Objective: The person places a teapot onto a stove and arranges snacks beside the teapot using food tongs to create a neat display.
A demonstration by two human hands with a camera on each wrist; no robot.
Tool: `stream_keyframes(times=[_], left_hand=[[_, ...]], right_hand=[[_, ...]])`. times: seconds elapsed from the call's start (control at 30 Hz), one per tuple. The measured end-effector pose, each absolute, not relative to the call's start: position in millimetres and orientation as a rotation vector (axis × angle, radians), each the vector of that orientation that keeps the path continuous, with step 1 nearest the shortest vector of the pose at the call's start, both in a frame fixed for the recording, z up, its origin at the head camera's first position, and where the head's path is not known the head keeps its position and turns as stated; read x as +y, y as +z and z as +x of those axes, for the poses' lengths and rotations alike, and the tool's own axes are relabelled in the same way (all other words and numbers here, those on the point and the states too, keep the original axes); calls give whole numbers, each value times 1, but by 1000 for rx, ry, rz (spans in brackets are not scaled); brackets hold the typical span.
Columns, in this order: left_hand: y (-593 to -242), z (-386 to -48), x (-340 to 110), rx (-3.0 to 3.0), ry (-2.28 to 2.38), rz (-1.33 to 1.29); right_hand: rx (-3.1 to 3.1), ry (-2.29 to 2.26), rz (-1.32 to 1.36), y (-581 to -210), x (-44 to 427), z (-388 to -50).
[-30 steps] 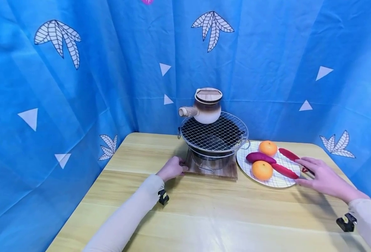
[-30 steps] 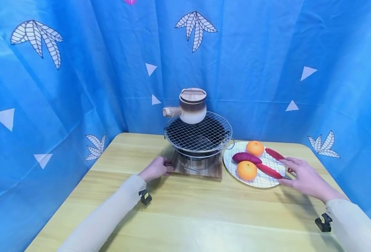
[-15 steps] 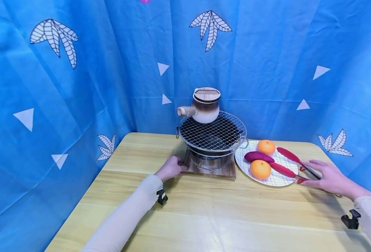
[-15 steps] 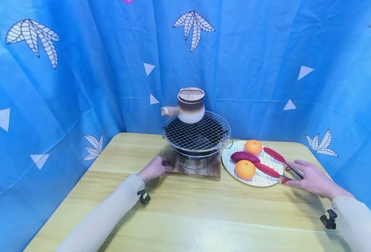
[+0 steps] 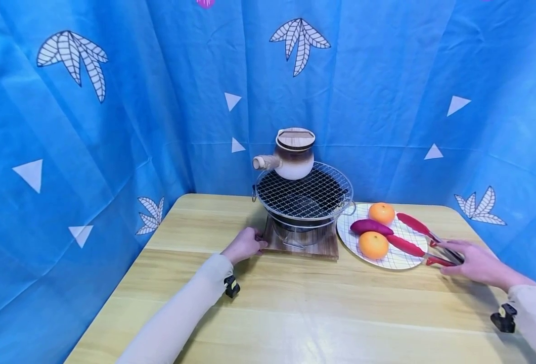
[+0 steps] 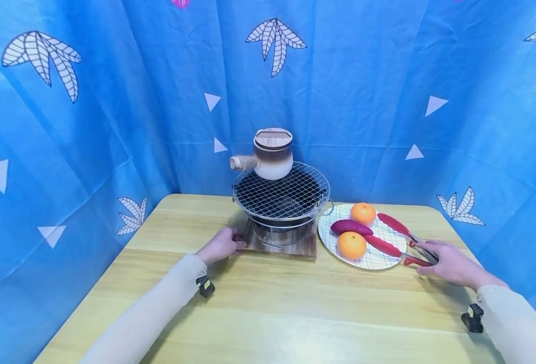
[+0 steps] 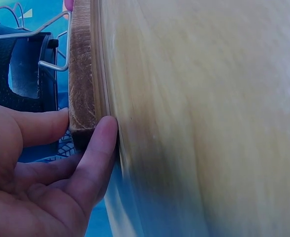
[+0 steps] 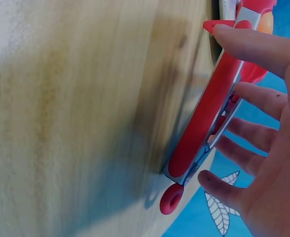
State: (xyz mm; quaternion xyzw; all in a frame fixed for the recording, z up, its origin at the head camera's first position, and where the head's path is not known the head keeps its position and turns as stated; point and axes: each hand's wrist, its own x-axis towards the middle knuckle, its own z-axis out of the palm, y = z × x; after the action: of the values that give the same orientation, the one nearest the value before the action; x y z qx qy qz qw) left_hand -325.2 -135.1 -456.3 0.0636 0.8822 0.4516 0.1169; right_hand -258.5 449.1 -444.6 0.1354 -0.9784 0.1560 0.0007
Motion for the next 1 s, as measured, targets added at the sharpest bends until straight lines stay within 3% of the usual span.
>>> stream_keyframes(times=[1.0], left_hand=[[-455, -324, -135, 2612, 1276, 207]], right_hand=[[-3041, 485, 393, -452, 456, -260]])
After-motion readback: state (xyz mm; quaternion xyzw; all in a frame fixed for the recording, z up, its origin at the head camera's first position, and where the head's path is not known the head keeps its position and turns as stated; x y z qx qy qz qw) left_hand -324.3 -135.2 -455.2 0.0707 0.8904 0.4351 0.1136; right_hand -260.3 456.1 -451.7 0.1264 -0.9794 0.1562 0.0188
